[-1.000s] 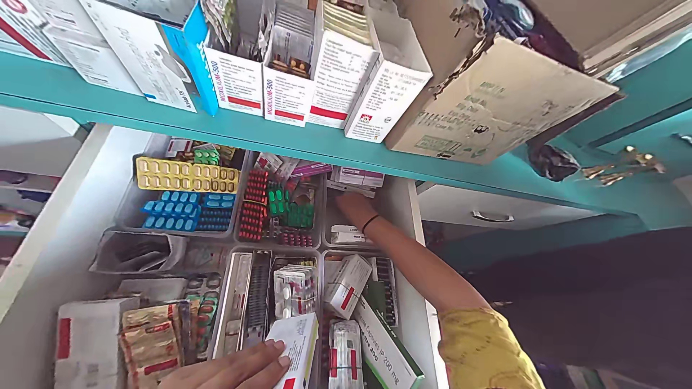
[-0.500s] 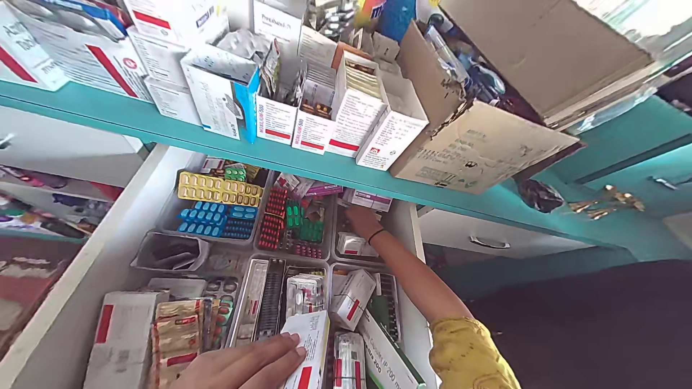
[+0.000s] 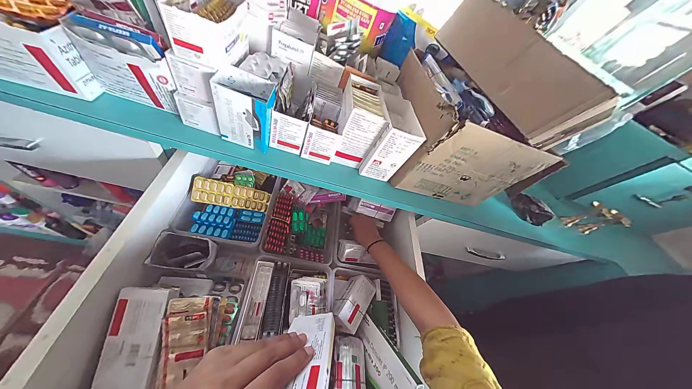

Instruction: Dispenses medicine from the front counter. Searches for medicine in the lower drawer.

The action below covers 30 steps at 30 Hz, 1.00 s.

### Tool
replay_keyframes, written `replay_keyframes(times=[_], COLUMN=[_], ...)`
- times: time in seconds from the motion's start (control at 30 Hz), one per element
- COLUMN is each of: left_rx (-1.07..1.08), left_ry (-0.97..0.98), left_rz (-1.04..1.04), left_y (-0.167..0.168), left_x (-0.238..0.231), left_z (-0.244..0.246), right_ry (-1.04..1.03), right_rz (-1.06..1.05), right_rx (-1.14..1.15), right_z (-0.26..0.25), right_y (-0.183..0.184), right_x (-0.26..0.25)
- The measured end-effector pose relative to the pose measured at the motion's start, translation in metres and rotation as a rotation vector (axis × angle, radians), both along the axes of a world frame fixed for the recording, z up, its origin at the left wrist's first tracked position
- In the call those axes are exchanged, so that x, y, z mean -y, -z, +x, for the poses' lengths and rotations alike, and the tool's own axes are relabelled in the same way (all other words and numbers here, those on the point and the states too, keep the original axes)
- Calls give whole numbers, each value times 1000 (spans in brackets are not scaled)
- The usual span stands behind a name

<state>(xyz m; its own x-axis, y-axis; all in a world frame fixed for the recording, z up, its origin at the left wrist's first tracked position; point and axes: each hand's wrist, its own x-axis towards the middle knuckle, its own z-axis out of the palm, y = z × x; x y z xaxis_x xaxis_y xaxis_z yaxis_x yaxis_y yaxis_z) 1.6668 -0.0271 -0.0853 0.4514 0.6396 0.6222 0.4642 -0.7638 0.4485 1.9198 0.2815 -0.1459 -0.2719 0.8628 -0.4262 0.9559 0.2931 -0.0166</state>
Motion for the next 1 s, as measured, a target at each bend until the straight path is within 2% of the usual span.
replay_keyframes(times=[0.1, 0.17, 0.33, 0.47, 0.57, 0.67, 0.73, 0.9, 1.0], left_rx=[-5, 0, 45, 96, 217, 407, 508, 641, 705], left_ry=[-7, -8, -10, -1, 21, 108, 194, 406, 515], left_rz=[1, -9, -14, -34, -148, -371, -444, -470, -506], left_y=[0, -1, -4, 1, 2, 3, 8, 11, 5], left_x=[0, 1, 2, 2, 3, 4, 1, -7, -6], left_z=[-1, -1, 2, 5, 7, 7, 7, 2, 2], right_ry=[-5, 58, 204, 409, 408, 359, 267, -247, -378], right_rz=[-7, 21, 105, -9, -59, -68, -98, -300, -334], right_rx=[18, -75, -646, -1265, -1475, -1539, -1524, -1326, -1308], right_z=[0, 3, 21, 23, 22, 19, 18, 8, -4], right_y=[-7, -16, -52, -98, -125, -139, -144, -160, -160], right_x=[-2, 1, 33, 90, 126, 149, 160, 185, 201])
